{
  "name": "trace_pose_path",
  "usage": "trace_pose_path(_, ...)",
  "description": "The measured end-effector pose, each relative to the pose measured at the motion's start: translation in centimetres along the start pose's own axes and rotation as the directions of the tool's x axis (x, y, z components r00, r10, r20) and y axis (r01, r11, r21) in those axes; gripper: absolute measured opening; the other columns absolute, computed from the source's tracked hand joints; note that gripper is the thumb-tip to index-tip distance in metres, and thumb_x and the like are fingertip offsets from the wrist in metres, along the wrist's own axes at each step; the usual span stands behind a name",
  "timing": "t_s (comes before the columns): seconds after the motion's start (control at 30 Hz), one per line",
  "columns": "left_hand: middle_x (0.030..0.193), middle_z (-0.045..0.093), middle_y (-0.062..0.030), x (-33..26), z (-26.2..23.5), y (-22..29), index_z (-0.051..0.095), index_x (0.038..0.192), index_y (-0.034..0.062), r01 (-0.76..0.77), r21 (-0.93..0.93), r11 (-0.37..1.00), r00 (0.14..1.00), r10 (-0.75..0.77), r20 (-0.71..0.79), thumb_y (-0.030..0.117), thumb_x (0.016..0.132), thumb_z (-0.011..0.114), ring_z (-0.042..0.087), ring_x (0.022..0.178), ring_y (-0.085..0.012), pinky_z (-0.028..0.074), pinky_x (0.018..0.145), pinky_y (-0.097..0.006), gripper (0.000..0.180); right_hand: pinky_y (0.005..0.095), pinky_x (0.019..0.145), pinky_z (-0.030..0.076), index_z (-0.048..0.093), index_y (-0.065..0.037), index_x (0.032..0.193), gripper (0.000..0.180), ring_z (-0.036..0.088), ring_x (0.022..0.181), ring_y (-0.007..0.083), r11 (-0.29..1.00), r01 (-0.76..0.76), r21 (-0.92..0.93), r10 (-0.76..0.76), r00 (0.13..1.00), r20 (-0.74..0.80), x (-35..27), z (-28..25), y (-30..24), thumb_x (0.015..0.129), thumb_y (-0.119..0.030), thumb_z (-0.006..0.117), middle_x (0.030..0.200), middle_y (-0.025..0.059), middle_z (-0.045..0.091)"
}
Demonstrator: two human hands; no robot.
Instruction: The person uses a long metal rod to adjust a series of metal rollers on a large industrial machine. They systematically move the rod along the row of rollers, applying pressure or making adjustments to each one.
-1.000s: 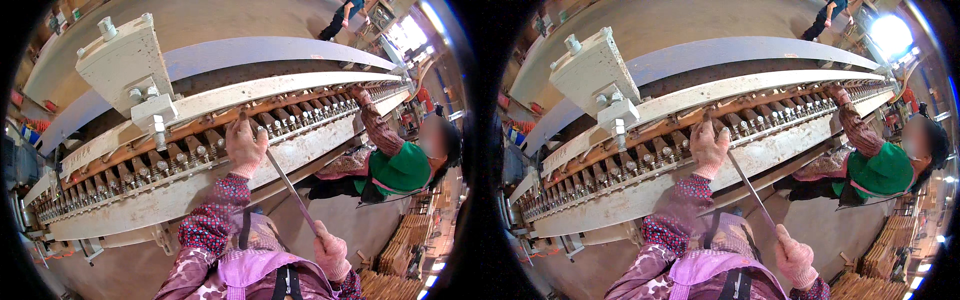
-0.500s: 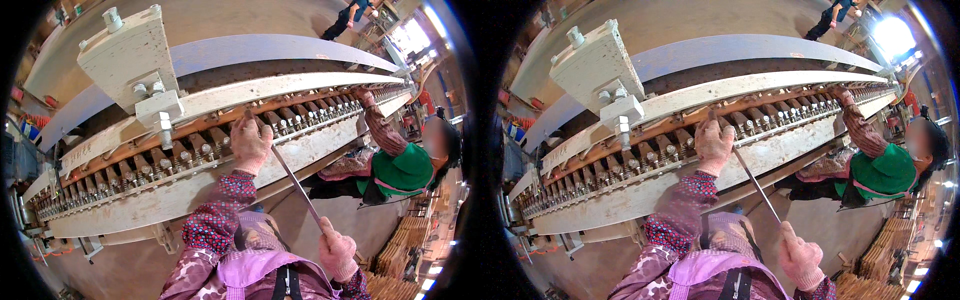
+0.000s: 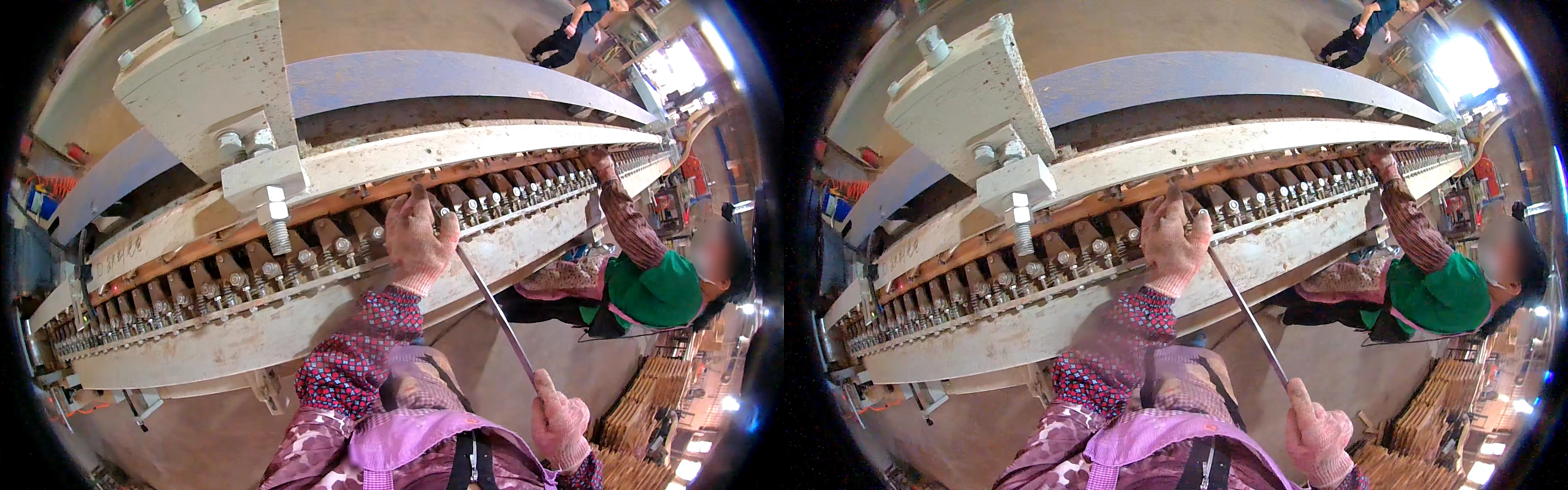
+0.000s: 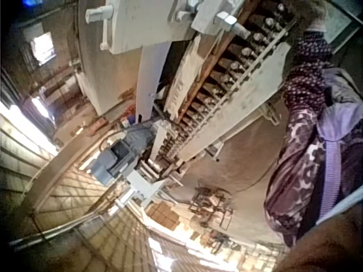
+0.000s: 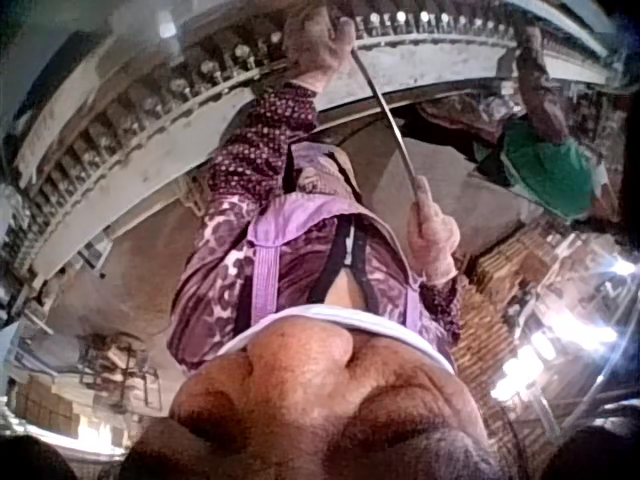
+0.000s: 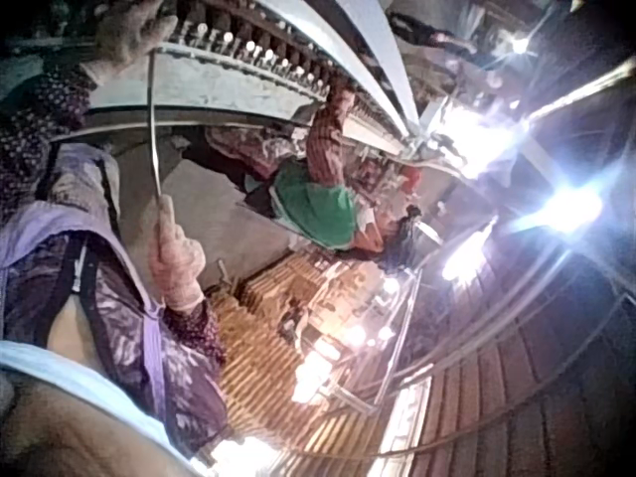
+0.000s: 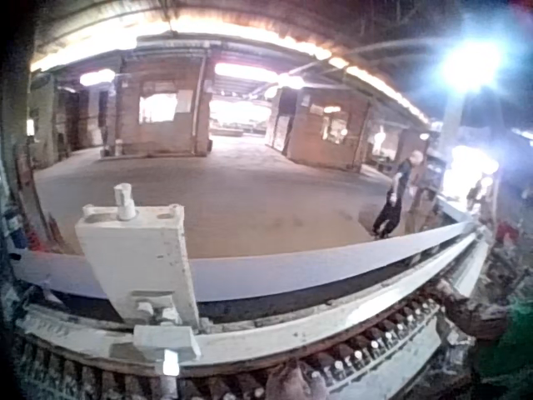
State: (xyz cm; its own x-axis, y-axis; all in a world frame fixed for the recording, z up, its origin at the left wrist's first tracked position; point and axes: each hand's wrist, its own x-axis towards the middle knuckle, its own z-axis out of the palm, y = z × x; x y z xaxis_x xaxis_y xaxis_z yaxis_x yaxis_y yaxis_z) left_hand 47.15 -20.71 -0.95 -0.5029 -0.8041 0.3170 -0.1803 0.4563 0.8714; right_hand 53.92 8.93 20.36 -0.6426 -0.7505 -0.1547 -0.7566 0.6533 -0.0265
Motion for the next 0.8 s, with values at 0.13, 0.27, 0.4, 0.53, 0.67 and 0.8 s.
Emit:
trace_pose_path(0.13, 0.105, 0.069, -0.011, 0.2, 0.3, 0.0, 0.053, 0.136, -0.0067, -0.013, 0.08, 0.997, 1.0, 0.014, -0.022, 0.029, 0.082, 0.068, 0.058, 0.112, -0.0352, 0.042, 0.106, -0.046, 0.066, 0.0447, 0.049, 0.043, 0.06, -0.006, 0.133, 0.053, 0.056, 0.052, 0.0353, 1.0, -0.001, 0.015, 0.001, 1.0, -0.007, 0.3, 0.0, -0.1, 0.08, -0.002, 0.065, 0.069, 0.0149, 0.06)
trace_pose_path(0.27, 0.102, 0.069, -0.0098, 0.0, 0.5, -0.5, 0.054, 0.135, -0.0071, -0.063, 0.153, 0.986, 0.993, 0.076, -0.085, 0.029, 0.083, 0.067, 0.061, 0.107, -0.0318, 0.043, 0.103, -0.046, 0.065, 0.0451, 0.049, 0.043, 0.059, -0.005, 0.134, 0.053, 0.056, 0.053, 0.0351, 1.0, 0.021, 0.018, -0.022, 1.0, 0.02, 0.6, -0.4, 0.0, 0.081, -0.002, 0.065, 0.069, 0.0146, 0.06)
trace_pose_path(0.4, 0.097, 0.069, -0.0118, 1.1, -0.3, 0.8, 0.063, 0.117, -0.0051, 0.037, 0.029, 0.999, 0.999, -0.037, -0.025, 0.025, 0.084, 0.065, 0.062, 0.102, -0.0329, 0.045, 0.097, -0.045, 0.045, 0.0459, 0.05, 0.043, 0.058, -0.006, 0.136, 0.055, 0.056, 0.054, 0.0349, 1.0, 0.031, -0.003, -0.031, 0.999, 0.011, 1.5, -0.7, -0.1, 0.081, -0.003, 0.065, 0.069, 0.0142, 0.059)
trace_pose_path(0.53, 0.093, 0.068, -0.0148, 1.4, -0.1, 0.5, 0.066, 0.098, -0.0024, 0.1, 0.112, 0.989, 0.994, -0.095, -0.044, 0.022, 0.085, 0.062, 0.062, 0.097, -0.0354, 0.047, 0.091, -0.046, 0.028, 0.0463, 0.051, 0.043, 0.057, -0.007, 0.137, 0.055, 0.057, 0.055, 0.0351, 0.999, 0.032, -0.038, -0.031, 0.999, 0.023, 4.2, -0.2, -1.7, 0.082, -0.003, 0.065, 0.069, 0.0145, 0.059)
trace_pose_path(0.67, 0.094, 0.069, -0.0189, 1.3, -0.2, 1.2, 0.066, 0.109, -0.0024, 0.008, 0.111, 0.994, 0.995, 0.003, -0.104, 0.023, 0.09, 0.059, 0.063, 0.097, -0.0372, 0.05, 0.085, -0.047, 0.033, 0.0449, 0.053, 0.046, 0.059, -0.007, 0.136, 0.054, 0.06, 0.058, 0.0351, 0.994, 0.021, 0.108, -0.016, 0.999, -0.05, 3.7, 1.3, -0.9, 0.083, -0.003, 0.066, 0.07, 0.0154, 0.061)
trace_pose_path(0.8, 0.091, 0.068, -0.0131, -0.3, -0.6, 0.8, 0.064, 0.112, -0.0014, 0.017, -0.058, 0.998, 0.995, -0.022, -0.096, 0.021, 0.082, 0.068, 0.063, 0.089, -0.0368, 0.051, 0.085, -0.048, 0.038, 0.0431, 0.055, 0.048, 0.061, -0.007, 0.133, 0.051, 0.063, 0.061, 0.0341, 0.954, -0.025, 0.3, 0.047, 0.997, -0.066, 1.1, 1.5, 0.2, 0.082, -0.002, 0.066, 0.073, 0.0159, 0.063)
